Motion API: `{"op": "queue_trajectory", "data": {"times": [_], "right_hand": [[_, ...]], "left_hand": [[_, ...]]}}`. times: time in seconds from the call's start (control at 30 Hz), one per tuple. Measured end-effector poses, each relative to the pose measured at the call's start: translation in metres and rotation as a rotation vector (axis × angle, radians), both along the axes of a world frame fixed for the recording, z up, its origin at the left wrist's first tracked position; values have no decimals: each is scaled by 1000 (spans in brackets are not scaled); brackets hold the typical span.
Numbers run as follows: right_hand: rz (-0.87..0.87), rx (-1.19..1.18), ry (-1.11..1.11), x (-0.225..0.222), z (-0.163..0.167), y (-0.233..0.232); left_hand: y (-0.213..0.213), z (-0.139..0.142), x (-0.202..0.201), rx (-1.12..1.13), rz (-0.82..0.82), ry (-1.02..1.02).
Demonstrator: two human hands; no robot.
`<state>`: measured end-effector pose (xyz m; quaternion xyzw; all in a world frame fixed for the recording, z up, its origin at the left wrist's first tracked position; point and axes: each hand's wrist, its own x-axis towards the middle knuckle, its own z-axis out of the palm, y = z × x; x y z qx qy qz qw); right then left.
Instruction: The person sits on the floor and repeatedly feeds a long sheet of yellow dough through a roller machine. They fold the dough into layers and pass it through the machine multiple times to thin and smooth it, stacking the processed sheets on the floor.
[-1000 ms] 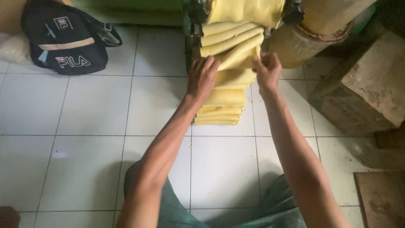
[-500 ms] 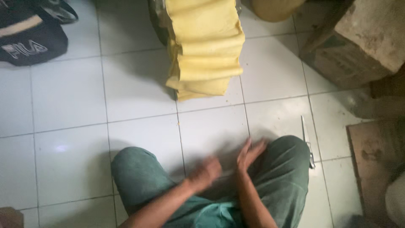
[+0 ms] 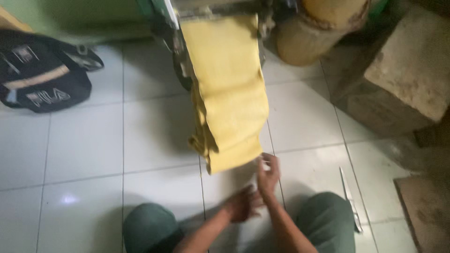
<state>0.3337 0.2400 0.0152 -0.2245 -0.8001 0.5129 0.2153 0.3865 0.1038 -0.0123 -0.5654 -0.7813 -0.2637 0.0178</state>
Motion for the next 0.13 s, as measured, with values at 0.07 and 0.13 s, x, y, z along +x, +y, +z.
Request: {"op": "queue_trajectory", "data": {"times": [0.07, 0.13], "right_hand": [[-42, 119, 31, -16, 2, 37], [-15, 260, 77, -47, 2, 75]], "left_hand": [[-19, -8, -59, -22, 231, -333], [-34, -15, -84, -106, 533, 52]]}}
